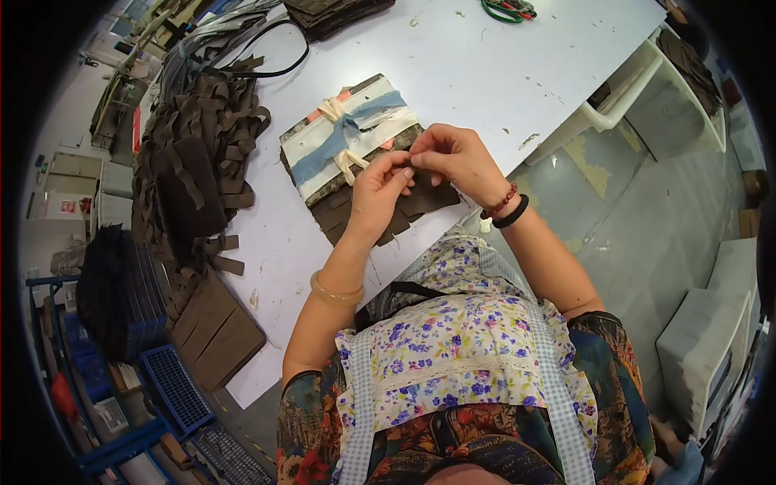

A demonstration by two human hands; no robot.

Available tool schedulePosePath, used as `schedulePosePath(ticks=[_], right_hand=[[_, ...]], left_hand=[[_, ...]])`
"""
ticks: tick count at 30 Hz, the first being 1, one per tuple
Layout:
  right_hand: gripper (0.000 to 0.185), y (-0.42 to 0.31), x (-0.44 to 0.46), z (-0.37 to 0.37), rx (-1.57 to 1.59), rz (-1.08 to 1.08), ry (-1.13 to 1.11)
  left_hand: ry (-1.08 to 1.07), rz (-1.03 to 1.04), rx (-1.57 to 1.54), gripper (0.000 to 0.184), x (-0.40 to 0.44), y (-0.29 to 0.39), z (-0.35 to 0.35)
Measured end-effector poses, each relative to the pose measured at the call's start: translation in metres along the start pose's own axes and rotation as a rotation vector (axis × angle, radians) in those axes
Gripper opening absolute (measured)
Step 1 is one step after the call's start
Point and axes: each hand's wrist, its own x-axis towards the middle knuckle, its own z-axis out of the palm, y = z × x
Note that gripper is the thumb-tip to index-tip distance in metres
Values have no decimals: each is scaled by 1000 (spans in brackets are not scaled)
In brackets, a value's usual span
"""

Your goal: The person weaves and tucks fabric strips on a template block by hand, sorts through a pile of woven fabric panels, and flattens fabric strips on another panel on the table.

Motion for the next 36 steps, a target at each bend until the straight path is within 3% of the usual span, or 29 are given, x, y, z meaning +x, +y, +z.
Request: schedulePosePath(ticks=[3,5,8,21,27,32,36], right_hand=[[10,10,1,-4,44,49,79],[14,27,0,-8,-632,-203,147],[18,24,-4,-1,-881,-253,157],[22,12,6,-8,-926,-100,31],[19,10,5,0,-1051,-135,100],[17,14,3,17,-1273,-336,191],[13,24,8,15,-1205,-374,218]], left_hand=[[31,29,-5,16,0,-5,-1],[46,56,-17,14,0,-5,0],[63,31,-111,12,1,-1,2],[101,23,-172,10,9,-4,9],[112,45,-120,12,13,-7,11],[101,52,-67,14,13,-11,8],[96,42,-44,12,16,-14,3]])
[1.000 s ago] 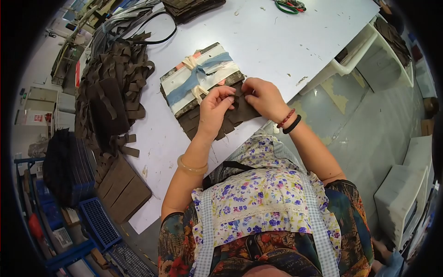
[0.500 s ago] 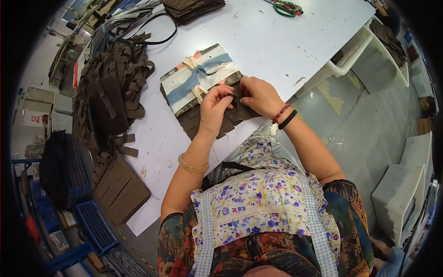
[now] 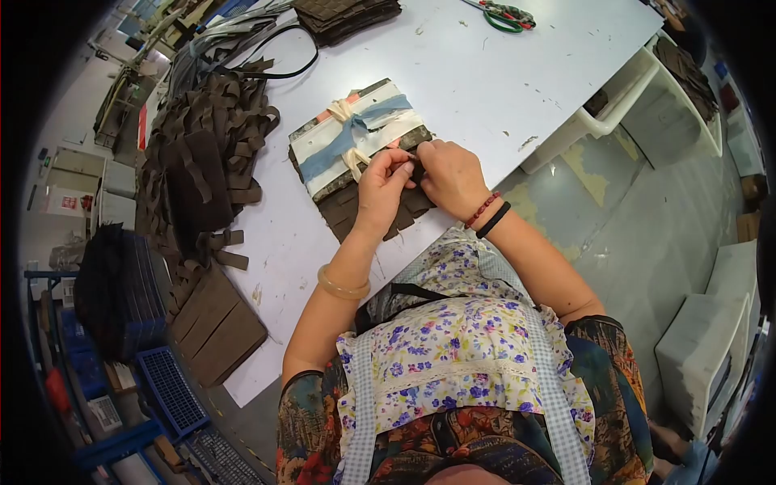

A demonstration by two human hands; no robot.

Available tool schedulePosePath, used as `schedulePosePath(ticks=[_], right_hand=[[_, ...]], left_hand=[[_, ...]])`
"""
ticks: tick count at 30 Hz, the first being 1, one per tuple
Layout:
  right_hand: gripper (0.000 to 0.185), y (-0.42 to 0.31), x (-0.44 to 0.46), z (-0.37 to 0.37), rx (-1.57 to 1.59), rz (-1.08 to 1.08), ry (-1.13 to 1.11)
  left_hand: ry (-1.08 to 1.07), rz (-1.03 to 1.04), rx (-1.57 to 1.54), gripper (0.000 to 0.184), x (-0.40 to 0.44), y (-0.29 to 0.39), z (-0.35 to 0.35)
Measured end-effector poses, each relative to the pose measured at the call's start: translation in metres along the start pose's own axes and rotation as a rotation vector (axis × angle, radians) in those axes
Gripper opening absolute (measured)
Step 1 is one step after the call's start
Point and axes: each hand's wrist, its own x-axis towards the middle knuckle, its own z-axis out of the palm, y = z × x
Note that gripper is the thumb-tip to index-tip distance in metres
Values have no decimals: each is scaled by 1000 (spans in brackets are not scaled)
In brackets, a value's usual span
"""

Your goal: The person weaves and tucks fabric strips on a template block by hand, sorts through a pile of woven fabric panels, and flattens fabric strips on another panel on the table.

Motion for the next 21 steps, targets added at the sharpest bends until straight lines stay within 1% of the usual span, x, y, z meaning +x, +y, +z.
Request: schedulePosePath(ticks=[2,3,5,6,7,8,9,10,12,14,16,18,20,21], right_hand=[[13,8,-1,7,128,-11,103],[13,9,-2,5,132,-13,103],[13,14,-4,-1,406,144,9],[12,16,-4,0,468,213,-12],[12,20,-4,4,470,212,-11],[12,24,-4,9,628,266,-19],[12,26,-4,12,787,321,-26],[12,26,-4,15,789,322,-20],[13,24,-4,20,930,384,-20],[13,21,-3,24,952,403,7],[13,18,-2,25,976,418,29],[13,15,-1,23,1040,467,17],[13,14,-2,27,1064,445,31],[13,14,-2,28,1082,423,41]], left_hand=[[2,-17,19,11,1,0,-1],[-9,-21,46,8,3,0,-2],[-19,-23,74,5,6,0,-3],[-28,-3,176,5,7,1,-3],[-36,16,278,7,8,2,-4],[-37,17,281,7,8,2,-5],[-44,80,446,10,9,2,-6],[-52,146,611,13,10,3,-6],[-35,132,604,15,7,7,-5],[-19,118,596,17,7,9,-5],[-35,157,774,20,8,8,-9],[-15,141,795,22,8,6,-8],[5,124,818,25,7,7,-7],[34,167,850,27,5,10,-6]])
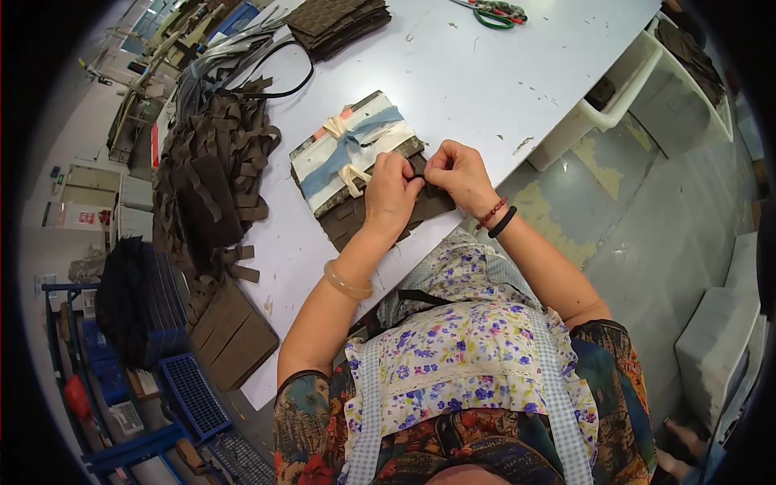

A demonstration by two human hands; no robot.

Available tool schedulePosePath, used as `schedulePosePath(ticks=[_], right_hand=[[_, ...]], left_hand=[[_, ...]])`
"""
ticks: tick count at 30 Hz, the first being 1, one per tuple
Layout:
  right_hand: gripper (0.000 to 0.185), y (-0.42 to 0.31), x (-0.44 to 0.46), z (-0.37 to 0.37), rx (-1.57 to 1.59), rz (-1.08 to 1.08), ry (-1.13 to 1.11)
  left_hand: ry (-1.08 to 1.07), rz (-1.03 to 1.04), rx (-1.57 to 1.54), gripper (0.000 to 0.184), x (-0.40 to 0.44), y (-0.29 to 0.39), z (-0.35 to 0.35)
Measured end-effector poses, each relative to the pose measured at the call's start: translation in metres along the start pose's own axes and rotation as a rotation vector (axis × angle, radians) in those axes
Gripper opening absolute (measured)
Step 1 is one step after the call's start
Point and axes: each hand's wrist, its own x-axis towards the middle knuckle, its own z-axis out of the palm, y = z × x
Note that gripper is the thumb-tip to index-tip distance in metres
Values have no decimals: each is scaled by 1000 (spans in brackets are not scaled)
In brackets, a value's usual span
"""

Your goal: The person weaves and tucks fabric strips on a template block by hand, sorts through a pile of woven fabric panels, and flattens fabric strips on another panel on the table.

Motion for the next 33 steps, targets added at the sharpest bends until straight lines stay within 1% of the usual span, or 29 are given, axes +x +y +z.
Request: schedulePosePath(ticks=[1,2,4,6,7,9,10,12,13,15,18,22,24,31,33], right_hand=[[13,0,0,0,5,0,3],[13,0,0,-1,25,1,-32],[14,-1,0,-8,44,0,-65],[11,-6,1,-17,-133,-14,-99],[11,-10,0,-19,-134,-15,-99],[10,-15,-3,-22,-676,-324,-37],[10,-13,-2,-23,-678,-323,-32],[15,-9,1,-24,-725,-353,-148],[15,-10,3,-25,-724,-355,-147],[16,-10,8,-30,-705,-391,-227],[14,-10,12,-34,-636,-433,-266],[16,-9,11,-36,-580,-455,-285],[23,-12,8,-34,-627,-441,-295],[22,-12,8,-30,-599,-435,-276],[21,-12,9,-30,-557,-402,-266]], left_hand=[[40,27,33,30,-1,2,-1],[36,29,36,30,-2,2,0],[126,101,54,27,-3,2,3],[133,99,42,26,-4,3,4],[138,93,29,26,-5,3,4],[138,95,15,25,-5,2,4],[138,97,4,25,-5,1,4],[136,99,-6,24,-6,2,4],[137,97,-13,24,-6,2,4],[141,90,-25,24,-7,2,5],[148,83,-48,23,-9,2,4],[145,85,-32,23,-11,4,3],[139,83,-26,23,-12,5,2],[107,81,11,25,-12,4,0],[103,79,28,25,-12,6,-1]])
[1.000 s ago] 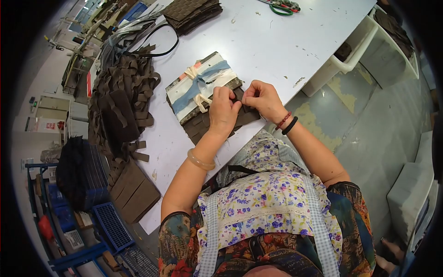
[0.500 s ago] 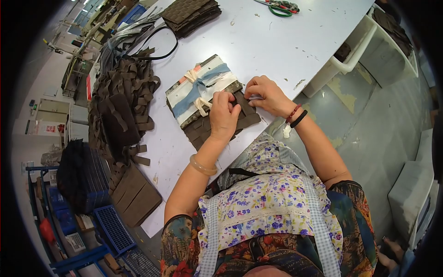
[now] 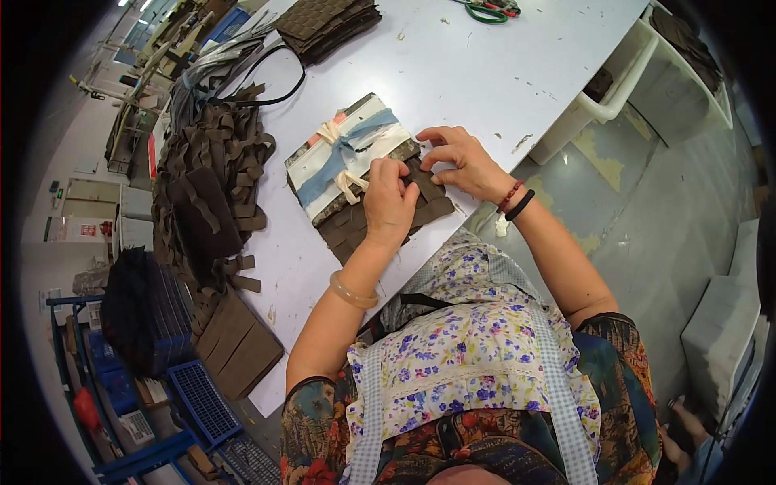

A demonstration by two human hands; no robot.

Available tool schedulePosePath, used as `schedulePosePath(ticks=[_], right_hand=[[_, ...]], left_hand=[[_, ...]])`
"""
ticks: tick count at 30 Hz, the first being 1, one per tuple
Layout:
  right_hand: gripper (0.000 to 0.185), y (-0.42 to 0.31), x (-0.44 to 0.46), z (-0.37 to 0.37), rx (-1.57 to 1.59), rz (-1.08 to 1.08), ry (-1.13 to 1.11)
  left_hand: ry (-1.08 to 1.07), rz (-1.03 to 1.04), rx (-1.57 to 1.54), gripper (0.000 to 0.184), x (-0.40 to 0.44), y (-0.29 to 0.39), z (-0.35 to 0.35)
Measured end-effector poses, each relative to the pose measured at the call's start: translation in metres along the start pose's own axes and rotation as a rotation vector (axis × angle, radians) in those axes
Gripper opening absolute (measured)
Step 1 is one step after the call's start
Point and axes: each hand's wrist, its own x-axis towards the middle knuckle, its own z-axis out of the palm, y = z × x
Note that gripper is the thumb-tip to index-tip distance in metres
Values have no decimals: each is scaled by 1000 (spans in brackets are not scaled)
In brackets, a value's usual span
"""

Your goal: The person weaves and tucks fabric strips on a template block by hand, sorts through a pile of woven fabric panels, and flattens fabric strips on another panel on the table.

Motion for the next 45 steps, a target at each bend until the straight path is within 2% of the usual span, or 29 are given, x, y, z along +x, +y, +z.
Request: schedulePosePath(ticks=[7,9,12,22,25,30,32,35,37,41,43,45], right_hand=[[15,5,6,-2,24,10,-73],[17,6,5,-2,-64,-13,-84],[24,4,6,-4,-83,-31,-86],[17,7,6,0,-32,-11,-43],[11,7,5,8,-47,7,-10],[9,-6,-4,22,-102,72,318],[8,-9,-10,19,-108,93,313],[7,-9,-15,19,-92,137,355],[6,-8,-16,18,-70,160,400],[6,-9,-18,19,-73,161,422],[6,-9,-17,19,-82,158,432],[4,-9,-16,21,-116,165,447]], left_hand=[[11,16,0,24,1,-2,0],[14,11,-11,23,0,-2,0],[20,8,-25,23,1,-3,2],[27,16,-81,19,4,-5,3],[22,1,-90,18,4,-4,3],[24,15,-198,15,3,-6,3],[30,21,-225,14,3,-3,4],[67,83,-50,13,3,-6,11],[66,-34,-150,10,3,-5,13],[60,-132,-316,8,1,3,9],[61,-284,-624,8,1,-1,8],[42,-279,-592,7,2,-1,9]])
